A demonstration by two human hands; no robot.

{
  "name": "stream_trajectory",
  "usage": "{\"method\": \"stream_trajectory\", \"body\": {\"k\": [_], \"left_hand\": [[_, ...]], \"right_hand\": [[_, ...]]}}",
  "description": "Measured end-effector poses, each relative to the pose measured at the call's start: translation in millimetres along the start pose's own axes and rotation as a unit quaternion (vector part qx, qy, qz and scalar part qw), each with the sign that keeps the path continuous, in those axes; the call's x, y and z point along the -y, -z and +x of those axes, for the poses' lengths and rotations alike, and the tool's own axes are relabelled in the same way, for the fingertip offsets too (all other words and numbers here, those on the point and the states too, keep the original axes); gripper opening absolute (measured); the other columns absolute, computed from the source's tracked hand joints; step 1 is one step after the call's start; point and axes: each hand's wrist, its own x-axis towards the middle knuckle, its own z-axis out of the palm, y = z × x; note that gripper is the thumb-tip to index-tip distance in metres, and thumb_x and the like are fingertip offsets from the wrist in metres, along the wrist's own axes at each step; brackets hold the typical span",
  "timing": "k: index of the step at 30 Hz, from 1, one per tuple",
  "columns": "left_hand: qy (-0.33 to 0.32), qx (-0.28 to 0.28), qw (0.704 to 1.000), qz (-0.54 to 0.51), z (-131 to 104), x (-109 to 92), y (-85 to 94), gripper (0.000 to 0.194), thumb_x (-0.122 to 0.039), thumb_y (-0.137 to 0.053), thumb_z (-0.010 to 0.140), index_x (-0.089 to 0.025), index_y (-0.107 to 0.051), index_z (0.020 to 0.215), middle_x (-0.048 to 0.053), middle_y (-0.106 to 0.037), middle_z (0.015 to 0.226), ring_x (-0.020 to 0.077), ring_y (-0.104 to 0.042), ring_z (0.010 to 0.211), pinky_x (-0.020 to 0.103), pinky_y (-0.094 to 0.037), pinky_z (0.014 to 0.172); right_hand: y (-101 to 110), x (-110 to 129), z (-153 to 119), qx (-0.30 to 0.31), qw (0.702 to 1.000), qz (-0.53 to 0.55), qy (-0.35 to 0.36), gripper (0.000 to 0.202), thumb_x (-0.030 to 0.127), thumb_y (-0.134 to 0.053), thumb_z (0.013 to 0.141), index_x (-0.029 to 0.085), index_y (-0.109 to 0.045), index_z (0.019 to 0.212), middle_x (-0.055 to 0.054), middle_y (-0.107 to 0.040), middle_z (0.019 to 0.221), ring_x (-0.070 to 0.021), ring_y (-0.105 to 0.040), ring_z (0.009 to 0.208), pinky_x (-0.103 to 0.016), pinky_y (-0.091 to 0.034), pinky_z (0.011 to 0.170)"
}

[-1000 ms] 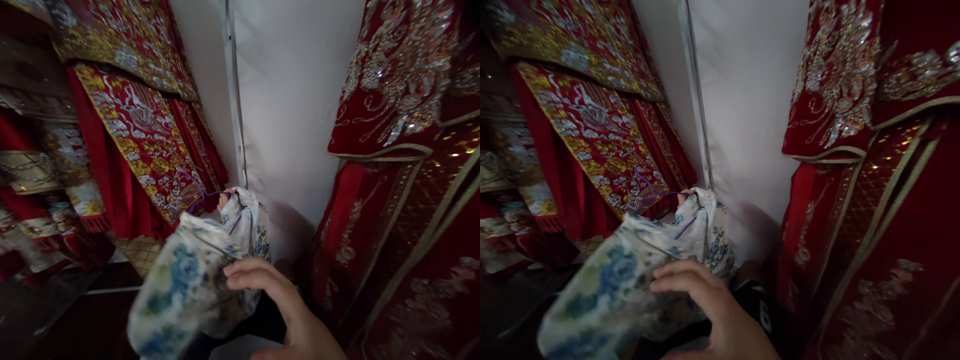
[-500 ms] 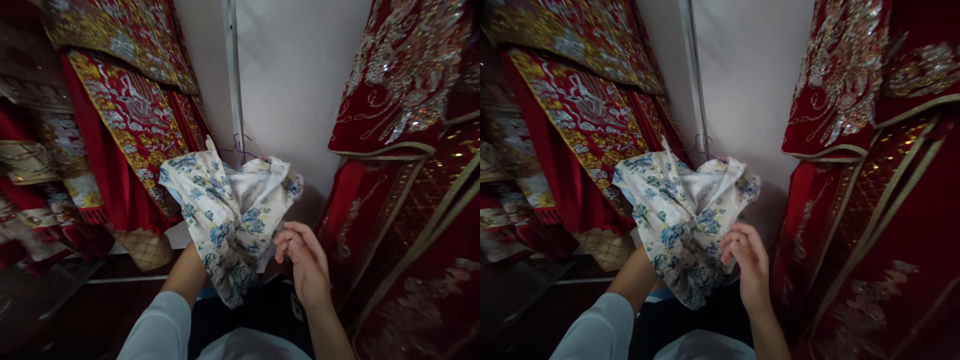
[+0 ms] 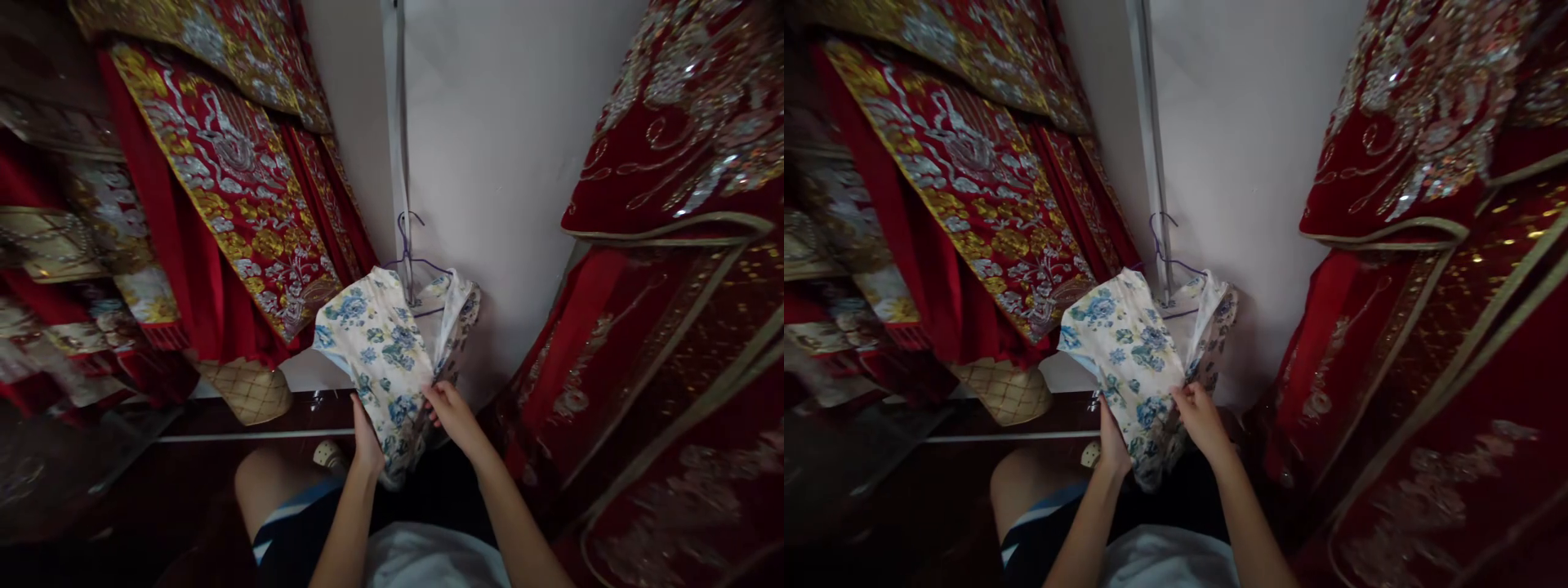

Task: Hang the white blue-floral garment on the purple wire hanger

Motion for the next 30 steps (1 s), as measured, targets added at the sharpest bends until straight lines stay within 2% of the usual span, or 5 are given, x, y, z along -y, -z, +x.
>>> {"method": "stream_trajectory", "body": {"k": [4,8,15,22,30], "left_hand": [[-0.017,-0.021,1.000,0.005,-6.2,7.7,8.7,0.058,-0.055,-0.080,0.056,-0.020,-0.070,0.102,0.011,-0.072,0.108,0.0330,-0.062,0.112,0.043,-0.048,0.097],[-0.032,-0.082,0.996,0.029,-11.3,11.5,5.1,0.046,-0.023,-0.071,0.057,-0.020,-0.067,0.102,0.006,-0.073,0.105,0.0263,-0.066,0.106,0.037,-0.048,0.097],[-0.070,-0.155,0.983,0.075,1.7,8.0,18.3,0.029,-0.026,-0.061,0.065,-0.020,-0.064,0.094,0.005,-0.071,0.099,0.0262,-0.063,0.108,0.035,-0.049,0.092],[-0.337,-0.254,0.885,0.195,1.9,7.0,32.5,0.048,-0.030,-0.065,0.077,-0.022,-0.046,0.120,0.011,-0.052,0.126,0.0246,-0.052,0.118,0.037,-0.040,0.102],[-0.321,0.012,0.888,0.330,-1.3,20.5,-6.5,0.012,-0.023,-0.054,0.083,-0.023,-0.057,0.096,0.005,-0.060,0.090,0.0222,-0.058,0.086,0.032,-0.044,0.079]], "right_hand": [[-21.2,-15.9,8.9,0.025,0.998,0.040,-0.040,0.045,0.065,-0.065,0.067,0.023,-0.051,0.073,0.005,-0.050,0.049,-0.0130,-0.048,0.038,-0.023,-0.033,0.035],[-25.4,-8.9,6.6,0.030,0.993,0.089,-0.068,0.055,0.075,-0.060,0.067,0.021,-0.053,0.074,0.004,-0.049,0.048,-0.0109,-0.043,0.038,-0.022,-0.029,0.035],[-9.6,1.9,-4.7,0.035,0.994,0.019,0.099,0.061,0.076,-0.049,0.078,0.022,-0.039,0.053,0.004,-0.038,0.045,-0.0098,-0.035,0.044,-0.026,-0.030,0.047],[-13.6,10.9,-18.5,0.099,0.991,0.003,0.093,0.049,0.059,-0.048,0.087,0.019,-0.055,0.059,0.003,-0.045,0.043,-0.0112,-0.040,0.042,-0.026,-0.030,0.049],[-24.0,20.7,-22.3,0.182,0.982,0.004,0.050,0.036,0.043,-0.046,0.085,0.017,-0.060,0.066,0.003,-0.049,0.038,-0.0098,-0.040,0.036,-0.023,-0.029,0.044]]}}
